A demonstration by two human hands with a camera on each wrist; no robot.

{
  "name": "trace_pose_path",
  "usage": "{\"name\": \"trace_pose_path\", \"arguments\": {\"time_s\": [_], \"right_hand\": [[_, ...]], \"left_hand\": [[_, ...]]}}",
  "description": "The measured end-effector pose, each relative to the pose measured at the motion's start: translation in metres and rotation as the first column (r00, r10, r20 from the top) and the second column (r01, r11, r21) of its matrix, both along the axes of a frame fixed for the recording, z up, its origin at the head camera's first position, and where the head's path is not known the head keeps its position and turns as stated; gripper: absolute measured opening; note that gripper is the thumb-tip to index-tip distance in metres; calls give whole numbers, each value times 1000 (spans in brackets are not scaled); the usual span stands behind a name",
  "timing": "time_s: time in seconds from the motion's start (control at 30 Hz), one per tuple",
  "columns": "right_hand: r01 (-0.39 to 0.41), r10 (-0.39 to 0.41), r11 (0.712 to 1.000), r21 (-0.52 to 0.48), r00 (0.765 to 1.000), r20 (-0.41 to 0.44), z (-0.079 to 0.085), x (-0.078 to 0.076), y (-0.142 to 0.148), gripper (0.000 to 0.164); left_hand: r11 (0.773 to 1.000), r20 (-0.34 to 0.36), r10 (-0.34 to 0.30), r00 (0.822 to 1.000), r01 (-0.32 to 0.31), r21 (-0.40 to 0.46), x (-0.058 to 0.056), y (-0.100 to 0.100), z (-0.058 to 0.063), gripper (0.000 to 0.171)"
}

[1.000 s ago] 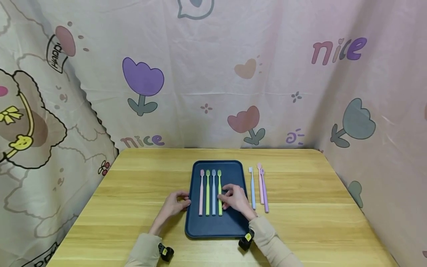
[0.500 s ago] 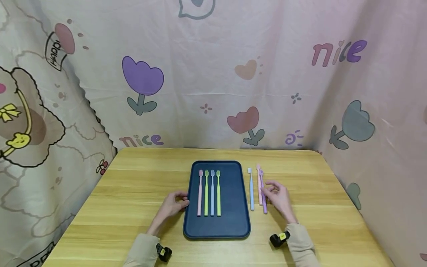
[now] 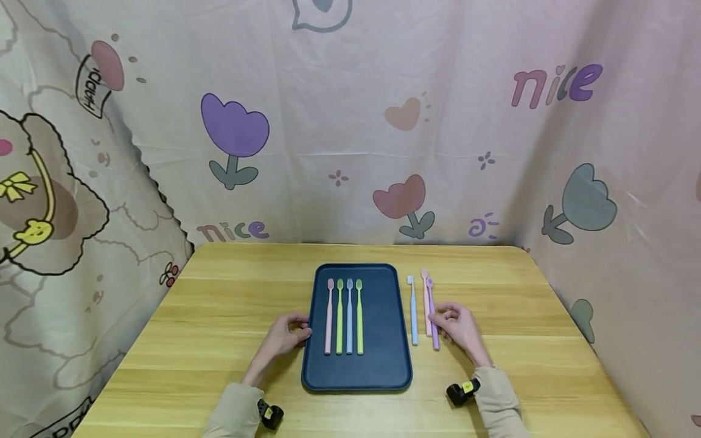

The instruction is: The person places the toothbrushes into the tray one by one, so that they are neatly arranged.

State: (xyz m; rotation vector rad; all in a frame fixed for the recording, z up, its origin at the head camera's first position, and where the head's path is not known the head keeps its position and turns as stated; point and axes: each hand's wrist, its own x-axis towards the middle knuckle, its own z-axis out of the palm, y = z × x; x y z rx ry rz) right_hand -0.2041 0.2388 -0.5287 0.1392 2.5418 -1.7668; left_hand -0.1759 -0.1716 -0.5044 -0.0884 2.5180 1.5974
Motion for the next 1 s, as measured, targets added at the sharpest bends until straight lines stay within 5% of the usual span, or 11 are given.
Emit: {"name": "trace_pose_path", "arguments": {"time_s": [0.4,1.0], "right_hand": [[37,-37,999,8,999,7,0,-2,-1,34],[83,-83,985,152,997,-11,1,-7,-8,20]], "left_hand": [[1000,-14,-6,1000,6,8,2,0,3,28],[1000,0,-10,1000,10,8,1,0,3,27]]}}
